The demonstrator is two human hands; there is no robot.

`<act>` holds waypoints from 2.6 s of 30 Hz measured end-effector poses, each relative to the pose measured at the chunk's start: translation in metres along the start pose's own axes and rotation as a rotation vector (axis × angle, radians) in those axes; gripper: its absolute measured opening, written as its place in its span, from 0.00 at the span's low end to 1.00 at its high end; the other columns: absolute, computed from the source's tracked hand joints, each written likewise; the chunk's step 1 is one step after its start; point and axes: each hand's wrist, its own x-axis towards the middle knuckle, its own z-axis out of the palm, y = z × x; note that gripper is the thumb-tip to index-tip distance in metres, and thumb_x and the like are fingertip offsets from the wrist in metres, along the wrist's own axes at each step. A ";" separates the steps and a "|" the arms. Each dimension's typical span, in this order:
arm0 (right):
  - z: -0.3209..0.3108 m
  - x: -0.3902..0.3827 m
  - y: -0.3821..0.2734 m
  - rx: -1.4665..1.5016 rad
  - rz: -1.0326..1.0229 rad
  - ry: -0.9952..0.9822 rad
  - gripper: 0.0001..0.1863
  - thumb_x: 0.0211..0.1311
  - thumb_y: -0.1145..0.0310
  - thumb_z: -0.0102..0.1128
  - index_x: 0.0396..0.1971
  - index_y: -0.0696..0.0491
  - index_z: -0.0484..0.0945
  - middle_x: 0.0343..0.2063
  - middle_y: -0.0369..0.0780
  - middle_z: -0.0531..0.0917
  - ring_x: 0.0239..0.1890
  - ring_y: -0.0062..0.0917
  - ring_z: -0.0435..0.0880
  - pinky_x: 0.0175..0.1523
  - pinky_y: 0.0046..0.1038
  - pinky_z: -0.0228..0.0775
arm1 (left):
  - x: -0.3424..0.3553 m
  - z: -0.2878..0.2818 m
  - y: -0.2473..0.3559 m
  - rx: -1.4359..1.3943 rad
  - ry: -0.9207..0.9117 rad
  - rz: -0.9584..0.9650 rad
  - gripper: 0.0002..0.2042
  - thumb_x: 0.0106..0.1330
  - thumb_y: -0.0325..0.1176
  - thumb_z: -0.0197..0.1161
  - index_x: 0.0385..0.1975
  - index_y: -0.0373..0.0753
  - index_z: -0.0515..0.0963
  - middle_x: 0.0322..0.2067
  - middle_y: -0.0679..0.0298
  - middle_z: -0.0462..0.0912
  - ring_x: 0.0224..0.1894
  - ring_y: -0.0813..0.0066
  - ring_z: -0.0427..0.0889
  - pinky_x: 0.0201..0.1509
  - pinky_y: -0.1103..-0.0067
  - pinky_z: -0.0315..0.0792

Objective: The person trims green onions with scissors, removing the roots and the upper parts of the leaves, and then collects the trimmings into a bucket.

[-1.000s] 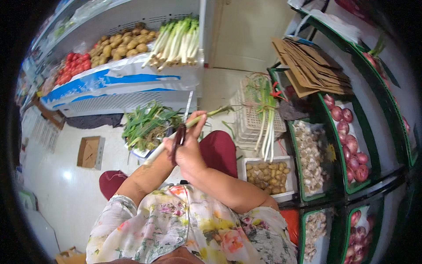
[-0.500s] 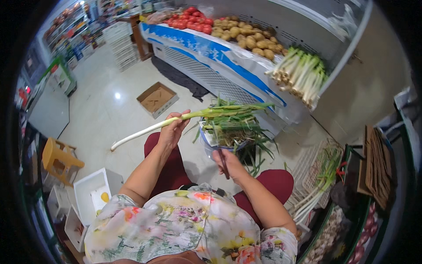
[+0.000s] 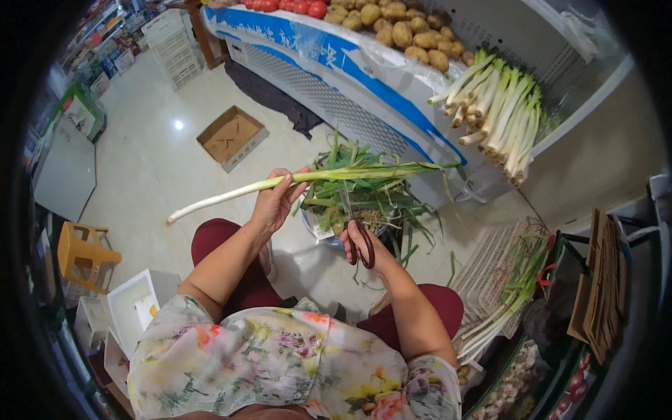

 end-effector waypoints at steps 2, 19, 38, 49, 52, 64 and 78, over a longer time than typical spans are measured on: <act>-0.003 0.004 0.004 0.031 -0.014 -0.033 0.30 0.68 0.36 0.47 0.35 0.53 0.73 0.22 0.32 0.72 0.23 0.17 0.72 0.28 0.20 0.67 | 0.005 -0.005 -0.009 0.044 0.034 -0.008 0.07 0.73 0.31 0.55 0.41 0.36 0.67 0.53 0.43 0.77 0.54 0.57 0.81 0.57 0.76 0.80; -0.008 0.017 -0.013 0.293 0.098 -0.094 0.35 0.70 0.33 0.36 0.35 0.54 0.75 0.21 0.35 0.75 0.21 0.22 0.74 0.29 0.23 0.69 | 0.034 -0.016 -0.014 0.111 0.078 -0.082 0.09 0.74 0.35 0.56 0.41 0.38 0.67 0.48 0.45 0.79 0.47 0.55 0.85 0.51 0.75 0.83; 0.003 0.038 0.017 -0.603 -0.357 0.319 0.17 0.69 0.55 0.57 0.27 0.53 0.72 0.15 0.30 0.70 0.15 0.12 0.68 0.21 0.18 0.62 | 0.021 -0.023 0.007 0.443 -0.191 0.138 0.06 0.71 0.29 0.60 0.37 0.38 0.69 0.53 0.43 0.78 0.47 0.69 0.82 0.54 0.77 0.78; 0.006 0.037 0.009 -0.375 -0.372 0.310 0.17 0.64 0.57 0.63 0.28 0.56 0.74 0.16 0.32 0.72 0.17 0.16 0.69 0.23 0.21 0.63 | 0.013 -0.025 0.028 0.472 -0.252 0.101 0.05 0.66 0.25 0.63 0.33 0.39 0.72 0.51 0.48 0.81 0.54 0.67 0.80 0.59 0.72 0.73; 0.004 0.033 0.001 -0.202 -0.281 0.250 0.19 0.70 0.52 0.55 0.32 0.54 0.74 0.18 0.32 0.71 0.17 0.17 0.71 0.22 0.20 0.64 | 0.015 -0.029 0.034 0.431 -0.230 0.073 0.06 0.64 0.23 0.64 0.33 0.40 0.72 0.50 0.48 0.82 0.54 0.66 0.80 0.59 0.73 0.73; 0.003 0.020 -0.007 0.156 -0.010 -0.196 0.45 0.63 0.24 0.30 0.39 0.56 0.75 0.24 0.35 0.74 0.24 0.23 0.74 0.32 0.24 0.71 | 0.018 -0.042 0.053 0.238 -0.165 0.048 0.10 0.59 0.19 0.64 0.31 0.41 0.71 0.48 0.47 0.82 0.57 0.58 0.79 0.62 0.68 0.74; 0.002 0.018 -0.014 0.111 -0.007 -0.086 0.40 0.66 0.28 0.33 0.37 0.55 0.75 0.24 0.35 0.74 0.24 0.23 0.74 0.31 0.26 0.70 | 0.020 -0.043 0.051 0.294 -0.255 0.045 0.10 0.58 0.18 0.63 0.29 0.42 0.70 0.47 0.49 0.83 0.59 0.56 0.78 0.66 0.66 0.70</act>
